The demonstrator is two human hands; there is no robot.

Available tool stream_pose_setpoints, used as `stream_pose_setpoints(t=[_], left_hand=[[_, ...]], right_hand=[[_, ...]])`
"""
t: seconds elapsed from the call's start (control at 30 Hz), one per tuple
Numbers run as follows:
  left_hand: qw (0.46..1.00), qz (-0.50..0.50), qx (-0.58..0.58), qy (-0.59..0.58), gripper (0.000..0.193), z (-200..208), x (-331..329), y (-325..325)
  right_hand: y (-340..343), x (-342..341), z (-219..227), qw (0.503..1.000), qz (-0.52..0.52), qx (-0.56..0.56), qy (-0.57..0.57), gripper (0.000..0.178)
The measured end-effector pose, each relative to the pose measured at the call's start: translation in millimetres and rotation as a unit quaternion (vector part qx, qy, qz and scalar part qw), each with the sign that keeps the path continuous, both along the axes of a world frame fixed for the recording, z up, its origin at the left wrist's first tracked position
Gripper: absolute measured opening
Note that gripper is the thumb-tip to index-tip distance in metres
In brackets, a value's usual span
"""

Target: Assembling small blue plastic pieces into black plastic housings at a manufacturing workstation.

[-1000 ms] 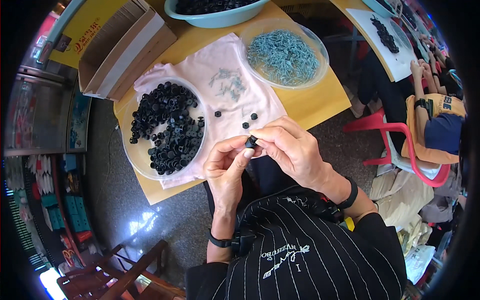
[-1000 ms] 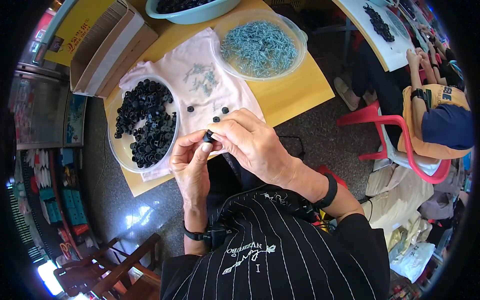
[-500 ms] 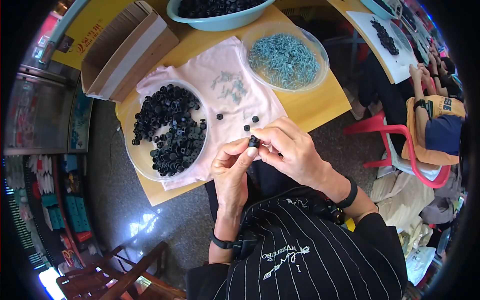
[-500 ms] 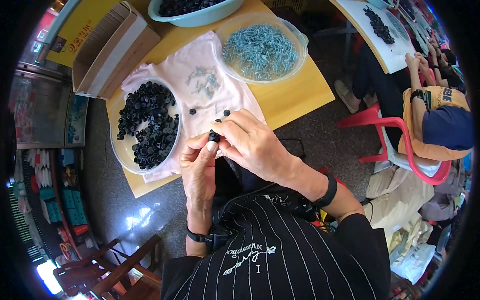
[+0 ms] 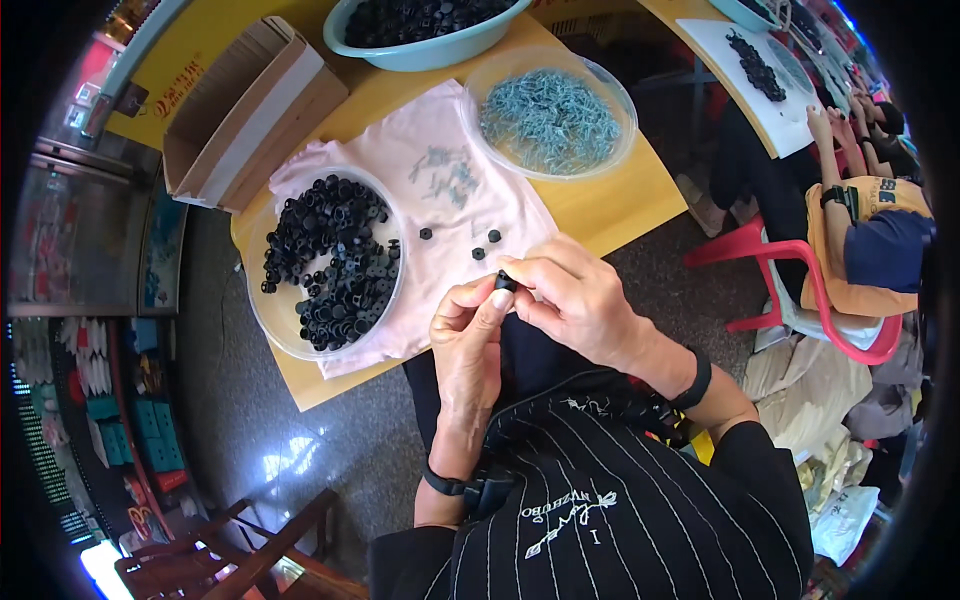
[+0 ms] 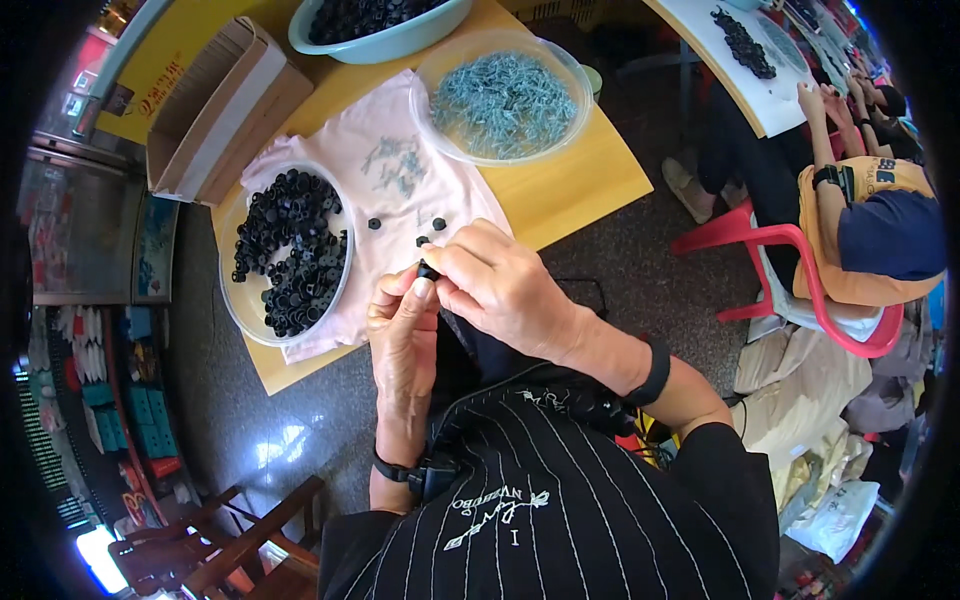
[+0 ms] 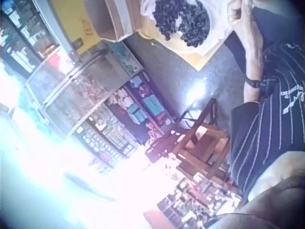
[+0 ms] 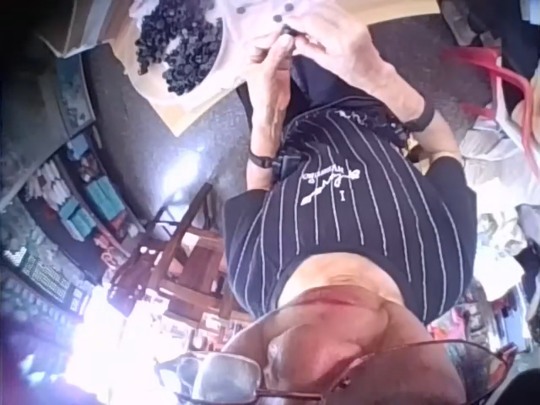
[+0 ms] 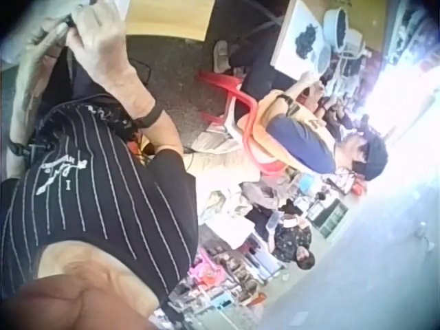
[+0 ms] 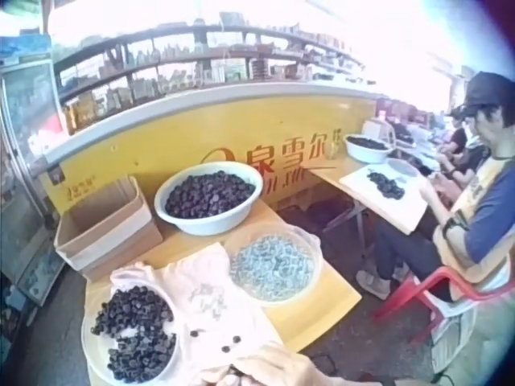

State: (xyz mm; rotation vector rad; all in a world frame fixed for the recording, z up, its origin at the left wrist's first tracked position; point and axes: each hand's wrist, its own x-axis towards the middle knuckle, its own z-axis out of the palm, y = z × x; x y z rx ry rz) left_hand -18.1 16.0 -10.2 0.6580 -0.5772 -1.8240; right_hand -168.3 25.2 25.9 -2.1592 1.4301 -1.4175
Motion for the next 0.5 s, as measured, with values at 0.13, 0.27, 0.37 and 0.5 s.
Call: stream_pose_setpoints(t=[0.13,0.27,0.37,0.5], left_hand=[[1.000,0.006,0.004,-0.019,0.014,1.6,-6.2,3.7],[0.999,-0.012,0.006,-0.029,0.022,6.9,-10.9,1.1],[0.999,-0.015,-0.004,-0.032,0.031,13.8,-15.3,-4.2],[0.999,-0.026,0.022,-0.021,0.032,13.2,-16.3,-10.4]], right_hand=[[8.1,4.0,-11.1,0.997,-0.055,-0.048,-0.001,0.029],[9.4,1.9,-17.1,0.985,-0.042,0.044,-0.163,0.030],[5.2,3.0,-9.0,0.980,-0.061,0.039,-0.184,0.032],[-1.6,-3.2,-7.8,0.988,-0.058,0.036,-0.138,0.032]])
